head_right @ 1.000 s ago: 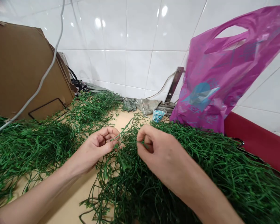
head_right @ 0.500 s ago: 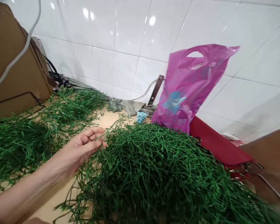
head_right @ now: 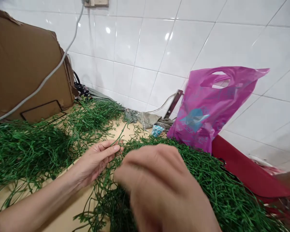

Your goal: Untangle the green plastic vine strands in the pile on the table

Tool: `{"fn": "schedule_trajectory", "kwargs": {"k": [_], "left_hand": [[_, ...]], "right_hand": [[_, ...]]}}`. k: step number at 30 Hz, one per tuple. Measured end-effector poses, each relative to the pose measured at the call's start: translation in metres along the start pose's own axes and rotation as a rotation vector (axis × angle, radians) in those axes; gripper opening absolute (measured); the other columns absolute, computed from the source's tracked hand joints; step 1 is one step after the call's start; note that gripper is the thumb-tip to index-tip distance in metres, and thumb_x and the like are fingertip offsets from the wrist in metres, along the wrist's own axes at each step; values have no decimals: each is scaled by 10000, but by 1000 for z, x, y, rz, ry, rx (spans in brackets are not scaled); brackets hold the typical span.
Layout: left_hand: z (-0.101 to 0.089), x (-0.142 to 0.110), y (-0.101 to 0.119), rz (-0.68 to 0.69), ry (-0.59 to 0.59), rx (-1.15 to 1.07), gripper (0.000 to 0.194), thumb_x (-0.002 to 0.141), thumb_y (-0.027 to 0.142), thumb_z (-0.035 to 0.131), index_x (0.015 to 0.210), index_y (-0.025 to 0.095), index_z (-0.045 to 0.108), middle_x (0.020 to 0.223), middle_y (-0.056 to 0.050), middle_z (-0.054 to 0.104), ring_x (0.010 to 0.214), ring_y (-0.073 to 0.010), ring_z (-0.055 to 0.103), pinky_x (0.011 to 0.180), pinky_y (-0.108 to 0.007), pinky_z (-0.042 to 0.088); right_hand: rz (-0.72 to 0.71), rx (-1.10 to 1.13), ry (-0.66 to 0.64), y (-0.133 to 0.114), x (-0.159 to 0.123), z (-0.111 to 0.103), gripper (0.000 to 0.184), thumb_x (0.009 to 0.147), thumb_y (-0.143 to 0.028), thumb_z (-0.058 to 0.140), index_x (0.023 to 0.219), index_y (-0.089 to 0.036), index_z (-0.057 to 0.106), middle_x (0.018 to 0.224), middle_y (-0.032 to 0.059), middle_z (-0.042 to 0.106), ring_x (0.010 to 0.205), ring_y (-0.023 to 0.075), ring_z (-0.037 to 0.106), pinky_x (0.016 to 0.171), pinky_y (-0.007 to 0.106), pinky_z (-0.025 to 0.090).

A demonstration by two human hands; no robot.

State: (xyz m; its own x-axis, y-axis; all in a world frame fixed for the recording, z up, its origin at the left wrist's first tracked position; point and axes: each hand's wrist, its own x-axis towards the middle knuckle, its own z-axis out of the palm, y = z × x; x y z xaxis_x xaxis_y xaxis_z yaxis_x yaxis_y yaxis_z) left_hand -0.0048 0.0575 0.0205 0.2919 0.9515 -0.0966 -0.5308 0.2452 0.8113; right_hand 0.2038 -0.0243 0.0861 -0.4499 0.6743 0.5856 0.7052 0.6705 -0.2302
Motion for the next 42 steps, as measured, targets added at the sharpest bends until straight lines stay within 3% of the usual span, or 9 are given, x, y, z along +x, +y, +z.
{"fn": "schedule_trajectory", "kwargs": {"k": [2, 4, 8, 12, 20, 25, 30, 37, 42], "left_hand": [[-1, 0, 0, 32, -12, 57, 257, 685, 319, 902, 832, 165, 758, 845, -11, 733, 832, -116, 641, 836, -220, 471], [-2, 1, -1, 79, -17, 121, 237, 719, 334, 879, 814, 172, 733, 802, 12, 705, 779, -103, 612, 790, -215, 455], [-1, 2, -2, 149, -36, 225, 248, 743, 356, 855, 807, 172, 700, 738, 32, 650, 717, -102, 574, 727, -219, 430], [1, 0, -3, 178, -56, 286, 276, 734, 366, 856, 803, 166, 678, 712, 40, 619, 676, -96, 536, 689, -216, 413], [5, -3, -3, 142, -152, 362, 245, 781, 343, 806, 894, 154, 697, 796, -10, 702, 752, -130, 624, 744, -245, 474], [5, -3, -5, 197, -131, 432, 260, 793, 377, 787, 848, 155, 662, 697, 18, 631, 672, -119, 566, 671, -236, 449], [4, -4, -5, 142, -196, 455, 401, 788, 536, 761, 761, 158, 631, 666, 24, 550, 621, -103, 471, 615, -234, 387], [8, -11, 0, 34, -323, 398, 432, 762, 580, 774, 731, 173, 632, 636, 16, 567, 610, -114, 490, 634, -251, 378], [7, -12, 3, 5, -211, 217, 311, 821, 450, 779, 741, 177, 653, 687, 13, 649, 683, -105, 575, 684, -216, 417]], "right_hand": [[81, -40, 98, -3, 29, 1, 193, 951, -167, 524, 1007, -305, 647, 967, 35, 739, 907, 213, 700, 841, 344, 549], [152, -17, 107, -2, 40, 10, 179, 958, -158, 513, 995, -275, 643, 981, 35, 741, 923, 198, 697, 849, 327, 545], [264, 83, 3, 8, 35, 35, 155, 978, -255, 534, 1063, -239, 663, 1099, 55, 741, 1046, 213, 679, 922, 350, 535], [251, 125, -2, 13, 31, 51, 293, 983, -326, 556, 1237, -200, 627, 1269, 102, 682, 1221, 236, 595, 1048, 407, 479], [229, 46, 48, 22, 29, 67, 118, 935, -187, 573, 933, -215, 688, 1167, 117, 671, 1167, 268, 592, 1002, 453, 491], [40, -225, 41, 17, 30, 69, 161, 911, -75, 510, 861, -171, 630, 1074, 150, 643, 1125, 306, 572, 976, 472, 473], [-66, -222, -43, 14, 31, 68, 228, 866, -25, 461, 735, -205, 511, 770, 51, 561, 779, 228, 551, 739, 381, 469], [31, 234, -185, 23, 37, 50, 294, 871, -24, 386, 663, -231, 399, 668, -25, 450, 617, 129, 456, 563, 241, 364], [139, 204, -275, 40, 33, 31, 262, 913, -83, 369, 734, -231, 489, 726, -7, 572, 662, 145, 527, 626, 272, 409]]}}
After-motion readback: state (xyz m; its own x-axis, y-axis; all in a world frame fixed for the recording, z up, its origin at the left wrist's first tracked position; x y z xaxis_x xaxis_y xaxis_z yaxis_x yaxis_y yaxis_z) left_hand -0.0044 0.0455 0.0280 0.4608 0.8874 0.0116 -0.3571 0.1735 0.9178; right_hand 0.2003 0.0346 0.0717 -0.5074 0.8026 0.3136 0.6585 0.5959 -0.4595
